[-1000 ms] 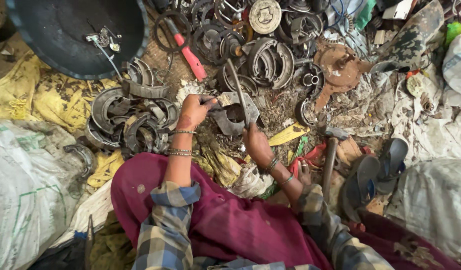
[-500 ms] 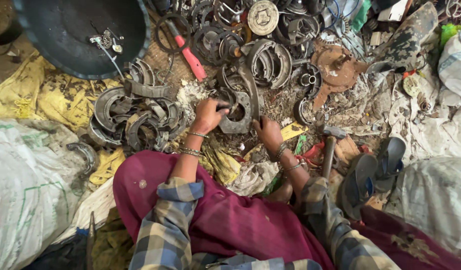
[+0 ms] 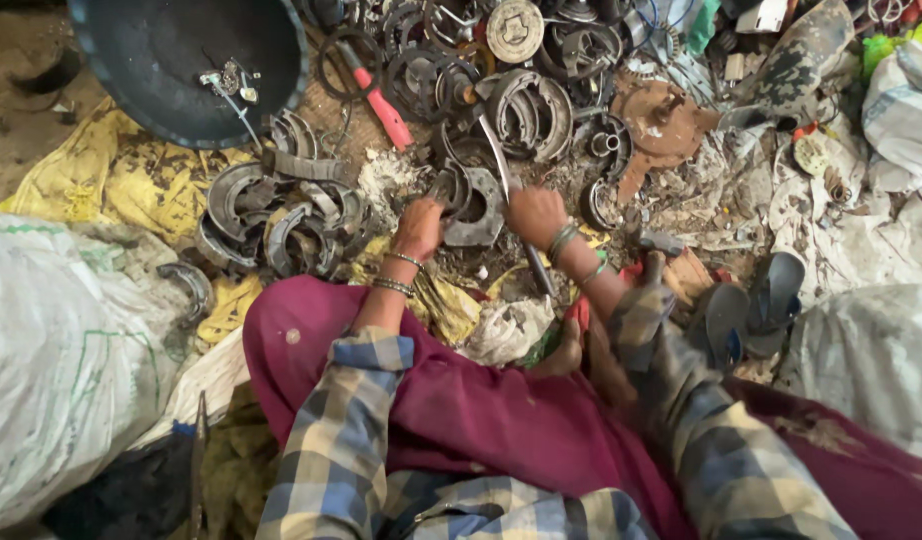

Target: The person sits on the floor and repeatedly strikes a metal ring with a hammer while holding it in place with the other hand. The person adjusts the ring's position and continues hammering throughout the clip.

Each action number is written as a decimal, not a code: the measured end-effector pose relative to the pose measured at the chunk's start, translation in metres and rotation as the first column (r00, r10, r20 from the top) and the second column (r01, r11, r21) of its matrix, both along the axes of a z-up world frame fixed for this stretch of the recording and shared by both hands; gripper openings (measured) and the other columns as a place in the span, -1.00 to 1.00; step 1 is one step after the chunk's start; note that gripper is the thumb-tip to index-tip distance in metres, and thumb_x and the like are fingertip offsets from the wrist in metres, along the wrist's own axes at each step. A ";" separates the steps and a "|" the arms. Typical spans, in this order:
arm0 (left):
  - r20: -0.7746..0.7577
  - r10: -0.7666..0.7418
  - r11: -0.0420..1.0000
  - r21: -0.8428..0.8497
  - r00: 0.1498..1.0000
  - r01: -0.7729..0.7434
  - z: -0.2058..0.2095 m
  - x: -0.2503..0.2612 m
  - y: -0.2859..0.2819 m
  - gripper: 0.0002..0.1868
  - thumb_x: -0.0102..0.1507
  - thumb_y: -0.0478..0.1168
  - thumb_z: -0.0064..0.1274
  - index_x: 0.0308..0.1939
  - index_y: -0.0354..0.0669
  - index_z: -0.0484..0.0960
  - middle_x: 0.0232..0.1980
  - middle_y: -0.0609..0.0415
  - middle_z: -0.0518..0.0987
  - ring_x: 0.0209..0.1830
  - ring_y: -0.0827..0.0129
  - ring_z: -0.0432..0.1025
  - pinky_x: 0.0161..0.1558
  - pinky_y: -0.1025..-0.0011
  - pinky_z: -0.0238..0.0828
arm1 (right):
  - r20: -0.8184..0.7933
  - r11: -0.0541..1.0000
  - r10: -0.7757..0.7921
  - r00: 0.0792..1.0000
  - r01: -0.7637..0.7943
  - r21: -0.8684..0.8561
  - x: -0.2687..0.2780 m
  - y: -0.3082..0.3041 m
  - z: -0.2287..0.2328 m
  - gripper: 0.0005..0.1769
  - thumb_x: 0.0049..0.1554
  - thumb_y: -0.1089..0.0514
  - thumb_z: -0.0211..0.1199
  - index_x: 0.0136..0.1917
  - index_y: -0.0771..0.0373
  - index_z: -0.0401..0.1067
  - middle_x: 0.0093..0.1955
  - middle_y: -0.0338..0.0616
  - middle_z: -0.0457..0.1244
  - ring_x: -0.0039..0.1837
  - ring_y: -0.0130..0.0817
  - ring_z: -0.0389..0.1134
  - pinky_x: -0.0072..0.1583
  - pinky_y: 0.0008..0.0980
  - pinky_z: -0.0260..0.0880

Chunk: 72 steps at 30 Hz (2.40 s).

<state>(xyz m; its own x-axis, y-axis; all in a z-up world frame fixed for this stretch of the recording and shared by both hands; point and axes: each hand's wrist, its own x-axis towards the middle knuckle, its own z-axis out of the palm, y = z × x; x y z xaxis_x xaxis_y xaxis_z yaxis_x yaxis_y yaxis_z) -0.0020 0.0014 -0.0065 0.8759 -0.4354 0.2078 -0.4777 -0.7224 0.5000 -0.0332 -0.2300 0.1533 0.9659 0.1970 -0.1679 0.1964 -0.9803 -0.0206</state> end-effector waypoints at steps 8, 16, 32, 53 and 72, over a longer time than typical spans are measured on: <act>-0.071 0.026 0.991 -0.127 0.997 -0.035 0.011 -0.021 0.003 -0.60 0.18 -0.22 0.23 0.10 -0.16 0.65 0.08 -0.26 0.60 0.10 -0.15 0.47 0.13 0.07 0.40 | -0.103 0.952 0.271 0.957 -0.282 -0.119 -0.004 0.018 0.161 -0.61 0.33 -0.11 0.07 -0.05 0.26 0.39 -0.44 -0.09 0.27 -0.39 -0.18 0.34 -0.34 -0.15 0.32; -0.261 0.087 0.994 0.081 0.961 -0.068 0.063 -0.050 -0.002 -0.17 0.19 -0.28 0.22 0.52 -0.03 0.22 0.53 -0.29 0.16 0.20 -0.19 0.43 0.16 0.10 0.42 | -0.355 0.706 0.451 0.819 -0.571 -0.419 -0.113 -0.045 0.237 -0.73 0.37 0.03 -0.07 0.15 0.23 0.30 -0.43 -0.21 0.23 -0.50 -0.52 0.20 -0.48 -0.41 0.18; -0.120 0.312 0.944 0.154 0.943 -0.292 0.091 -0.072 -0.022 -0.16 0.14 -0.06 0.32 0.46 0.03 0.29 0.57 -0.33 0.03 0.55 -0.26 -0.01 0.42 -0.34 -0.04 | -0.301 0.824 -0.270 0.915 0.057 -0.564 -0.259 -0.172 0.300 -0.51 0.29 -0.19 -0.05 0.40 -0.03 0.29 -0.05 -0.19 0.44 -0.23 -0.31 0.48 -0.17 -0.23 0.56; 0.190 0.365 0.894 -0.345 0.911 -0.287 0.313 -0.192 -0.109 -0.20 0.17 -0.08 0.36 0.46 0.00 0.36 0.64 -0.26 -0.06 0.58 -0.14 0.06 0.53 0.02 0.02 | -0.291 0.885 0.246 0.925 -0.336 -0.322 -0.191 -0.051 0.327 -0.49 0.33 -0.22 -0.03 0.44 0.00 0.33 -0.06 -0.04 0.47 -0.03 -0.10 0.52 0.08 -0.07 0.51; -0.017 0.438 0.899 0.011 0.899 -0.438 0.176 -0.116 -0.080 -0.31 0.08 -0.05 0.38 0.27 -0.02 0.53 0.45 -0.28 0.22 0.44 -0.22 0.16 0.25 -0.23 0.18 | -0.065 0.982 0.191 0.980 -0.189 0.029 -0.090 -0.079 -0.036 -0.66 0.17 -0.10 0.18 0.01 0.19 0.51 -0.13 0.11 0.41 -0.07 0.15 0.47 -0.05 0.10 0.46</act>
<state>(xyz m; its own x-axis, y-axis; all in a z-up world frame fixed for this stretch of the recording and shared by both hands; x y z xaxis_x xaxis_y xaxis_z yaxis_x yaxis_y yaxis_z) -0.1177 -0.0790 0.1699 0.9822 -0.0084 0.1876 -0.1029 -0.8598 0.5002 -0.1228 -0.3086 0.1177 0.8973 0.3802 -0.2242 0.3763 -0.9244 -0.0617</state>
